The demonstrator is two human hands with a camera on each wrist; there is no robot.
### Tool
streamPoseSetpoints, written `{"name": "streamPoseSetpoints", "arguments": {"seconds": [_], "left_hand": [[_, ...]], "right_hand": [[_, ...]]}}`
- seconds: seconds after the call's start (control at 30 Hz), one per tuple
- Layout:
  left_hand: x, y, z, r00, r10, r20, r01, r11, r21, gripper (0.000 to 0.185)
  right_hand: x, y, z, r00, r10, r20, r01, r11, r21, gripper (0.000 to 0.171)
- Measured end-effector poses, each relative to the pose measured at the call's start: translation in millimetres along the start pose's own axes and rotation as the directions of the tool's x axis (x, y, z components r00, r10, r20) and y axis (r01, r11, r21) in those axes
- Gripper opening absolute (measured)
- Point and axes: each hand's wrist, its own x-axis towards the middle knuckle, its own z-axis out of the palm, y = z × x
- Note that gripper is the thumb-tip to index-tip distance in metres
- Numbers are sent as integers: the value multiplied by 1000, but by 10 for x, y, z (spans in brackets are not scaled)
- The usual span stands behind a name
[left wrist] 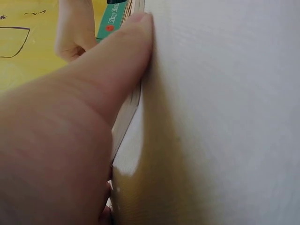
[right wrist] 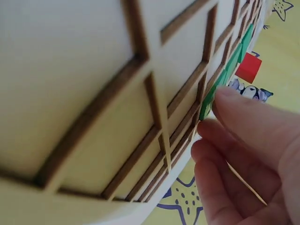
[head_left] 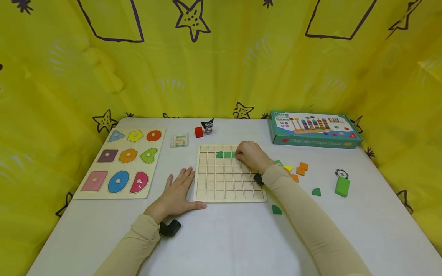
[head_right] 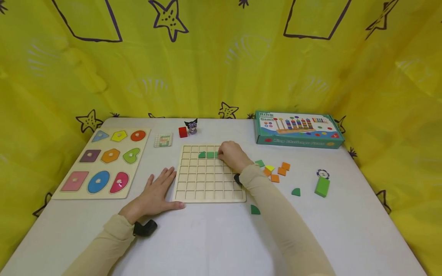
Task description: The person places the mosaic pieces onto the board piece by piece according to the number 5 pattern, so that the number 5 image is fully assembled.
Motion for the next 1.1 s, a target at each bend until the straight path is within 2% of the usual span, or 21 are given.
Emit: {"name": "streamPoseSetpoints", "arguments": {"seconds": [0.17,0.33,0.47,0.57,0.67,0.9,1.1], "left_hand": [[-3,17,11,1000,-2,8,2,1000,-3,118],[17,51,17,1000,11,14,-11,1000,-15,117],[21,56,6,1000,6,17,-6,1000,5,119],[20,42,-2,1000,0,12,0,1000,20,120],[19,31,-10,1000,2,5,-2,1000,20,119],[11,15,-7,1000,-1,2,1,1000,13,119],[11,4,2,1000,-2,-3,2,1000,6,118]], "right_hand": [[-183,94,-22,997,-73,-14,74,996,41,18],[-523,330,-142,993,73,-96,-60,989,132,20],[-790,527,-255,975,203,-87,-189,971,145,20],[-948,621,-304,966,250,-65,-240,962,132,20],[-1061,676,-322,963,264,-57,-256,960,118,20],[-1119,725,-323,965,260,-40,-254,961,106,25],[-1042,728,-318,958,285,29,-287,953,99,26]]}}
